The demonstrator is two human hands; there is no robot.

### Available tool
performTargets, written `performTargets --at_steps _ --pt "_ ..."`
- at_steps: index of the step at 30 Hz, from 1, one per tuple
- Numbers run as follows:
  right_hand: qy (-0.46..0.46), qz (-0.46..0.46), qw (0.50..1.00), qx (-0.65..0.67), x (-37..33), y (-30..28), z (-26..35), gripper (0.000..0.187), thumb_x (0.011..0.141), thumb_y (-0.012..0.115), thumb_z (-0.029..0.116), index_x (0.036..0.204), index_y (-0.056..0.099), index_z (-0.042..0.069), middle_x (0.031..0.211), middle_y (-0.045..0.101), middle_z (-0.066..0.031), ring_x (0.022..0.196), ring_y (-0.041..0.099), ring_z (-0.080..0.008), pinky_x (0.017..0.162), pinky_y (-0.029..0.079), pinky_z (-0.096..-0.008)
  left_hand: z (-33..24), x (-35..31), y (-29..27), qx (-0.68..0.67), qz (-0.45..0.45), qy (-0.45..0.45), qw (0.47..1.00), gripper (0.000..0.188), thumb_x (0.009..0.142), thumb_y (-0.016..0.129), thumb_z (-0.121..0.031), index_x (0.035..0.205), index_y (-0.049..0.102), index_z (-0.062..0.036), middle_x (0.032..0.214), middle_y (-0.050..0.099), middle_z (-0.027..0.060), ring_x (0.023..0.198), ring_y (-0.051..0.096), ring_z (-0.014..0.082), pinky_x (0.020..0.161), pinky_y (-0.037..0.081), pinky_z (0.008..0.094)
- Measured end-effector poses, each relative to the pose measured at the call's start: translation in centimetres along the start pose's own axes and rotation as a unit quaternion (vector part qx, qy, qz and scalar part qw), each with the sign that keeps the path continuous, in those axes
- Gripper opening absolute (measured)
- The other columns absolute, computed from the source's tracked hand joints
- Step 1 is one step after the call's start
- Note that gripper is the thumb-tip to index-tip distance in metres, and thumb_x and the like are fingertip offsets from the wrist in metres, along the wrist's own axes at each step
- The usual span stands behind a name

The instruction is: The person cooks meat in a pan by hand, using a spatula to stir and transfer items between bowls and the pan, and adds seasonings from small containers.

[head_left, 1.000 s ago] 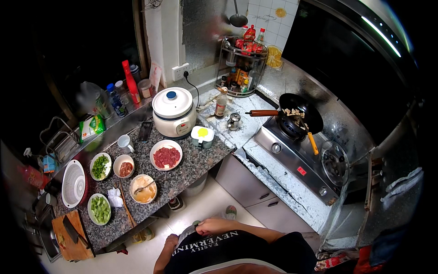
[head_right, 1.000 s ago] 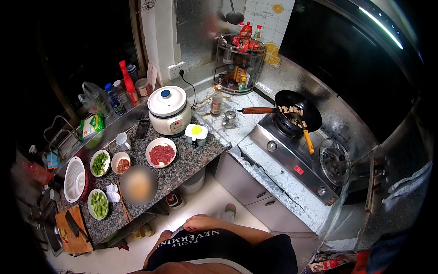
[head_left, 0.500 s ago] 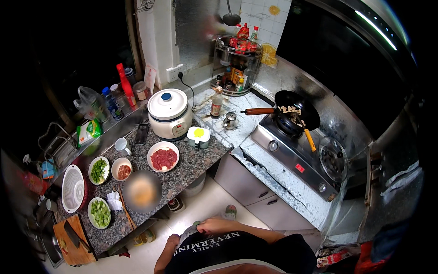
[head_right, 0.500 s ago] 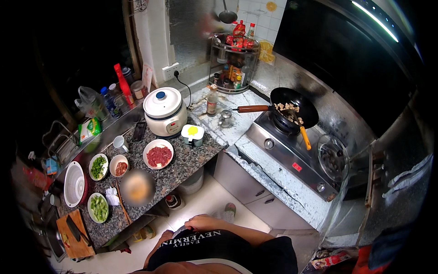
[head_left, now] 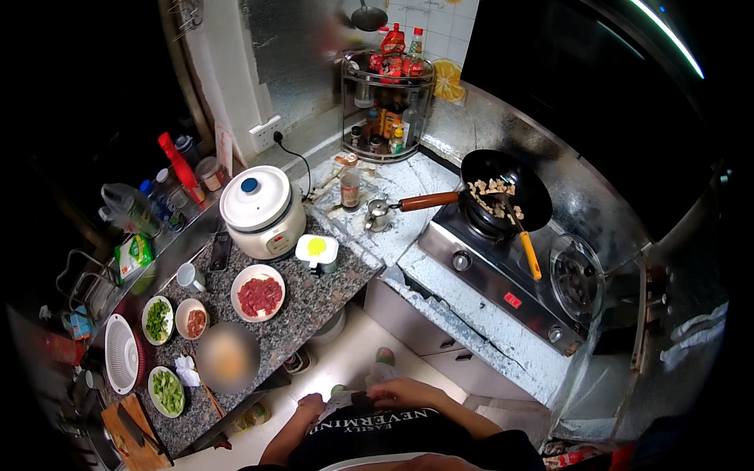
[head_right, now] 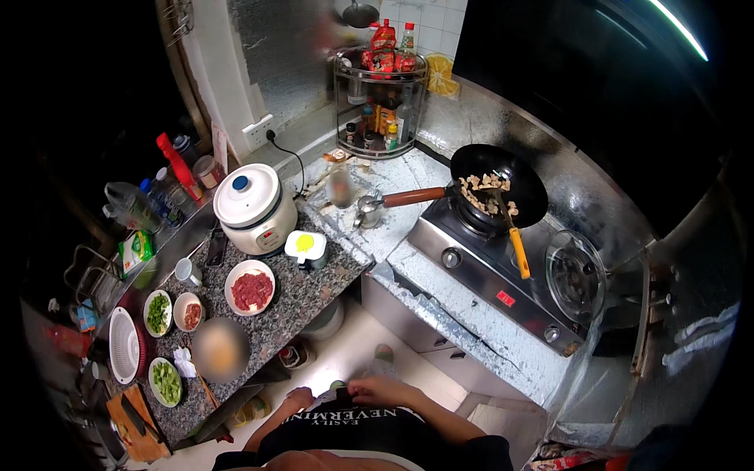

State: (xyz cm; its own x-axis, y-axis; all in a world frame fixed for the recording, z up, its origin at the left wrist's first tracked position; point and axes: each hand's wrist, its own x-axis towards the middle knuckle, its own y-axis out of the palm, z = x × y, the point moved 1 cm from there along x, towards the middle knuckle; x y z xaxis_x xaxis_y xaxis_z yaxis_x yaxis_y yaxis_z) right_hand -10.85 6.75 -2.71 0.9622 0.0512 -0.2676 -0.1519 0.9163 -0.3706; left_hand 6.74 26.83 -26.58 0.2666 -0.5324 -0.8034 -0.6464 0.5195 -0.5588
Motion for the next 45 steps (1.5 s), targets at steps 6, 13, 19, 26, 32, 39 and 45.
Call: performTargets --at_steps 6,13,19,26,32,39,45 --pt "0.034 -0.091 0.995 -0.018 -3.4 -7.1 -5.3 0.011 0.081 0.052 0.016 0.090 0.051 0.010 0.075 0.056 -0.0112 0.067 0.055 -0.0245 0.060 0.043 -0.0329 -9.5 1.1 -13.4 -0.106 -0.006 0.159 0.982 0.030 0.077 0.054 -0.030 0.079 0.060 -0.0013 0.078 0.061 0.0141 0.070 0.060 0.0233 0.063 0.047 0.0343" --pt "0.127 -0.120 0.984 -0.037 -6.3 -12.0 -9.2 0.021 0.078 0.055 0.025 0.094 0.052 0.011 0.076 0.059 -0.0125 0.071 0.057 -0.0307 0.061 0.045 -0.0379 -21.2 1.9 -30.6 -0.368 0.018 0.297 0.881 0.023 0.086 0.047 -0.025 0.075 0.052 -0.0054 0.060 0.050 -0.0016 0.054 0.046 0.0056 0.052 0.041 0.0199" --pt "0.213 -0.122 0.969 -0.008 -8.5 -11.3 -14.9 0.026 0.077 0.055 0.030 0.095 0.051 0.011 0.078 0.059 -0.0128 0.072 0.058 -0.0305 0.061 0.044 -0.0387 -26.9 3.2 -45.4 -0.290 -0.070 0.282 0.912 0.032 0.086 0.049 -0.029 0.069 0.058 -0.0040 0.063 0.056 -0.0009 0.056 0.050 0.0045 0.053 0.043 0.0189" --pt "0.324 -0.149 0.934 0.029 -8.9 -12.0 -15.9 0.026 0.078 0.053 0.032 0.091 0.055 0.010 0.076 0.060 -0.0108 0.072 0.060 -0.0258 0.062 0.044 -0.0321 -30.2 1.9 -54.1 -0.081 0.043 0.304 0.948 0.033 0.084 0.050 -0.031 0.069 0.060 -0.0032 0.061 0.056 0.0009 0.053 0.052 0.0072 0.049 0.043 0.0199" --pt "0.197 -0.440 0.741 0.468 -4.8 -13.7 -15.5 0.028 0.086 0.047 0.030 0.086 0.053 0.003 0.067 0.054 -0.0021 0.061 0.052 -0.0115 0.054 0.040 -0.0219 -32.4 6.8 -60.2 -0.185 -0.118 0.452 0.864 0.019 0.078 0.060 -0.021 0.077 0.057 -0.0025 0.061 0.054 0.0003 0.058 0.052 0.0072 0.054 0.043 0.0213" --pt "0.100 -0.742 0.637 0.183 -7.0 -22.3 -11.3 0.048 0.071 0.057 -0.008 0.108 0.033 0.010 0.090 0.043 -0.0042 0.068 0.047 -0.0102 0.060 0.043 -0.0220 -38.1 11.3 -57.2 0.189 -0.005 0.357 0.915 0.057 0.061 0.071 -0.030 0.106 0.048 -0.0037 0.081 0.058 0.0167 0.079 0.056 0.0290 0.072 0.042 0.0367" --pt "0.222 -0.465 0.788 -0.337 -8.4 -30.7 -1.2 0.041 0.054 0.062 -0.004 0.093 0.055 0.004 0.108 0.045 -0.0061 0.079 0.045 -0.0181 0.068 0.041 -0.0267 -36.9 8.4 -55.1 0.048 0.101 0.366 0.924 0.023 0.068 0.060 -0.013 0.085 0.053 0.0016 0.057 0.056 0.0066 0.048 0.056 0.0127 0.046 0.044 0.0274"
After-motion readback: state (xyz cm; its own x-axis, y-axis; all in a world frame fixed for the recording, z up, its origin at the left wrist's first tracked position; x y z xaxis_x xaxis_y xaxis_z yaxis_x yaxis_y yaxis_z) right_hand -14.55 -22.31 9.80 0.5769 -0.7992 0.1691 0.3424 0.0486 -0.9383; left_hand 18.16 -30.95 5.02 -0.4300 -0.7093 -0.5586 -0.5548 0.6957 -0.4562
